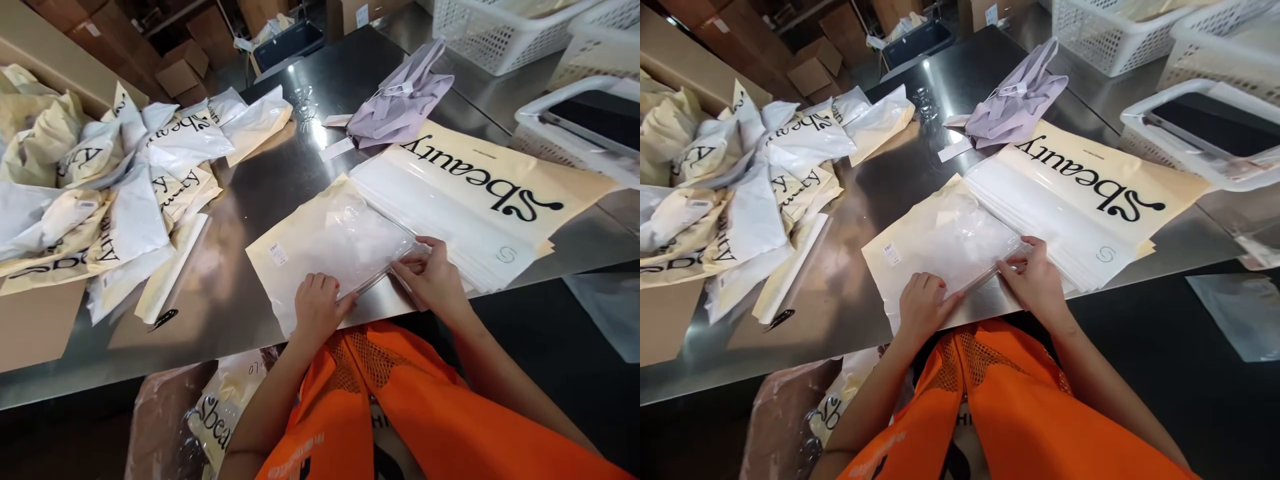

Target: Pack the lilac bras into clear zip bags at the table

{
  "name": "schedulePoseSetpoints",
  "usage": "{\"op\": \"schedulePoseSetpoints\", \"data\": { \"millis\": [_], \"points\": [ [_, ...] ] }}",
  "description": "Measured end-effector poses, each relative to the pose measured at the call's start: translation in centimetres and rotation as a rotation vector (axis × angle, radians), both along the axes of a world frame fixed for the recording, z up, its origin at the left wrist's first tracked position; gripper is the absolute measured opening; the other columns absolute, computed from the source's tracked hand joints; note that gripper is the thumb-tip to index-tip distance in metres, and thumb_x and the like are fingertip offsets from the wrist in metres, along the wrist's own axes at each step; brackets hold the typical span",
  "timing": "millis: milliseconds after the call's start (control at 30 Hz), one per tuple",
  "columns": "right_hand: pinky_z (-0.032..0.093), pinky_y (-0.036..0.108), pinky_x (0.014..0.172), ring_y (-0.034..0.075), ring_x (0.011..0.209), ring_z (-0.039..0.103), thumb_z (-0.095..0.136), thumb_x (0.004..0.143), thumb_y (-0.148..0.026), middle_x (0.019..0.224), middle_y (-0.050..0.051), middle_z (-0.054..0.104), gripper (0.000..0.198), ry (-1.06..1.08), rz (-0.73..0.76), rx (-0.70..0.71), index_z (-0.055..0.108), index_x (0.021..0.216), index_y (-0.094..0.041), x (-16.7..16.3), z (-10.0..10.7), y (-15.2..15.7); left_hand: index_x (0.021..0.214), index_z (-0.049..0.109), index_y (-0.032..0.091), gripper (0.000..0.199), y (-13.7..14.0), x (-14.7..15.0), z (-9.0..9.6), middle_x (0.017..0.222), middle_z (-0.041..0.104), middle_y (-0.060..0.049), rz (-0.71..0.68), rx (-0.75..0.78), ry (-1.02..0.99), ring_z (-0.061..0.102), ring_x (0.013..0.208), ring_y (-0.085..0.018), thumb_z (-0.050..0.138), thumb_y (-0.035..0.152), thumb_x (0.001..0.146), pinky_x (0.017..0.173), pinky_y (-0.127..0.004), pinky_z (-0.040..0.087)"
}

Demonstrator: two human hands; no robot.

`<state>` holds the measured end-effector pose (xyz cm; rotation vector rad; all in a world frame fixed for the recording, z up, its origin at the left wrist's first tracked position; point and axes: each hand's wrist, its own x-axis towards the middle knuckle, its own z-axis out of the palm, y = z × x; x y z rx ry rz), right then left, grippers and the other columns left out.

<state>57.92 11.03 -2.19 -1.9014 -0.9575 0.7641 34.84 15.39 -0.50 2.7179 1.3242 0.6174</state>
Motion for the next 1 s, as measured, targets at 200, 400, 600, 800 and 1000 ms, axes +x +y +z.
{"op": "schedulePoseSetpoints", "data": {
  "millis": [200, 400, 600, 800, 1000],
  "points": [
    [0.049, 0.028, 0.061, 0.016, 0.062, 0.059, 0.079, 0.070, -0.047, 0.073, -0.005, 0.061, 0.070, 0.316, -0.065, 0.212, 0.034, 0.118, -0.024, -1.8, 0.4, 1.2, 0.075, 0.061, 0.019, 0.018, -0.6, 0.1, -0.1, 0.076, 0.064, -0.007, -0.067, 0.075, 0.299, 0.057, 0.072, -0.021, 0.057, 0.013, 0.091, 0.058, -0.032, 0.034],
    [0.049, 0.027, 0.057, 0.014, 0.060, 0.057, 0.078, 0.074, -0.043, 0.077, -0.007, 0.055, 0.070, 0.452, -0.001, 0.333, 0.027, 0.119, -0.028, -1.8, 0.7, 1.7, 0.081, 0.067, 0.020, 0.028, 0.5, -1.0, 1.7, 0.077, 0.068, -0.007, -0.005, -0.066, -0.001, 0.058, 0.065, -0.016, 0.047, 0.025, 0.099, 0.055, -0.028, 0.034],
    [0.056, 0.034, 0.064, 0.019, 0.071, 0.063, 0.085, 0.065, -0.043, 0.087, -0.001, 0.061, 0.079, 0.395, 0.003, 0.366, 0.027, 0.117, -0.029, -1.8, 0.4, 1.6, 0.082, 0.073, 0.021, 0.027, 1.0, -0.9, 3.2, 0.074, 0.070, -0.006, 0.047, -0.139, -0.354, 0.062, 0.065, -0.016, 0.053, 0.033, 0.097, 0.060, -0.024, 0.043],
    [0.058, 0.038, 0.069, 0.020, 0.072, 0.064, 0.082, 0.069, -0.047, 0.088, 0.000, 0.060, 0.074, 0.290, 0.003, 0.343, 0.032, 0.119, -0.027, -2.5, -0.4, 1.1, 0.081, 0.072, 0.021, 0.024, 0.4, -0.6, 3.1, 0.072, 0.069, -0.004, 0.065, -0.171, -0.415, 0.061, 0.064, -0.014, 0.056, 0.031, 0.096, 0.061, -0.024, 0.045],
    [0.056, 0.044, 0.090, 0.025, 0.099, 0.065, 0.058, 0.094, -0.033, 0.100, 0.010, 0.067, 0.019, -0.457, 0.255, 0.464, 0.061, 0.110, -0.023, -3.3, -0.4, 0.1, 0.080, 0.070, 0.020, 0.024, 1.6, -0.7, 5.2, 0.070, 0.067, -0.002, 0.031, -0.106, -0.363, 0.060, 0.062, -0.013, 0.055, 0.031, 0.097, 0.060, -0.023, 0.044]
  ]
}}
